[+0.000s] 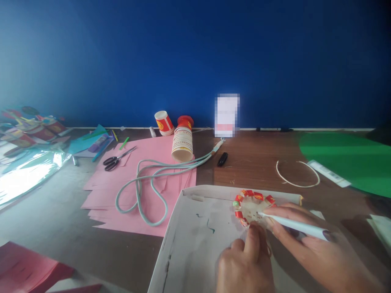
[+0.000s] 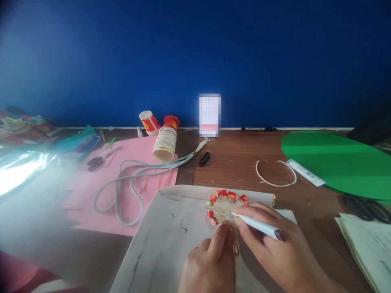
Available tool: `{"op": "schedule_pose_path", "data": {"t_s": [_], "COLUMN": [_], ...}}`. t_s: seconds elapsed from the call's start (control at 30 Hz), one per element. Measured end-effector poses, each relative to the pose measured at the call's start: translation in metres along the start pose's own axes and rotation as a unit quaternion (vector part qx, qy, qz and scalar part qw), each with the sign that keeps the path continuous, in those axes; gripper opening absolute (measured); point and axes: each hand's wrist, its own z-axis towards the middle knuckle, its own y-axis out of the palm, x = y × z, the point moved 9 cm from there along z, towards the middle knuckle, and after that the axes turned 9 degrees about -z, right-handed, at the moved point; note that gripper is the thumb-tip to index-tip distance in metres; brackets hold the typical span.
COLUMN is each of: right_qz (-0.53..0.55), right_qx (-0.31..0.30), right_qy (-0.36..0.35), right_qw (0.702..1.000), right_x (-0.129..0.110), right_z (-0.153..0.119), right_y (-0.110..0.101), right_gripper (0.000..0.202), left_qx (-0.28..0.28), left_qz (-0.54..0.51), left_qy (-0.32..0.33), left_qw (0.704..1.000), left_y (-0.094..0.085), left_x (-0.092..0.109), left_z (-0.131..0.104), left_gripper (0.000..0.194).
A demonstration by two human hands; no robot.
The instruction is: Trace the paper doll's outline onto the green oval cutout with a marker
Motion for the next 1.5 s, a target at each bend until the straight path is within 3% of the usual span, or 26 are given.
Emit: {"op": "schedule_pose_path", "data": {"t_s": [0.37, 0.63, 0.9, 1.13, 1.3, 1.5], "right_qz": [0.014, 0.008, 0.022, 0.017, 0.016, 0.028], "right_qx": [-0.001, -0.006, 0.001, -0.001, -0.004, -0.004], "right_qy": [0.016, 0.021, 0.018, 0.015, 0.021, 0.027], "right_qw": [1.0, 1.0, 1.0, 1.0, 1.0, 0.999], "right_x": [0.004, 0.005, 0.001, 0.001, 0.002, 0.002], "right_z": [-0.001, -0.004, 0.001, 0.0, 0.0, 0.001], "right_y": [0.002, 0.003, -0.002, 0.0, 0.001, 0.002], "right_gripper": [0.02, 0.018, 0.019, 0.019, 0.02, 0.018], "left_qx": [0.005, -0.006, -0.003, -0.045, -0.02, -0.022], "left_qz": [-0.001, -0.013, -0.023, -0.045, -0.015, -0.031], "left_qy": [-0.001, 0.004, -0.006, -0.024, -0.005, -0.024], "left_qw": [1.0, 1.0, 1.0, 0.998, 1.0, 0.999], "left_y": [0.003, 0.0, 0.007, 0.013, 0.006, 0.012], "left_x": [-0.001, 0.0, -0.003, -0.007, -0.001, -0.006], "left_z": [-0.002, 0.001, -0.003, -0.006, -0.002, -0.005], "left_gripper": [0.04, 0.042, 0.047, 0.045, 0.044, 0.044]}}
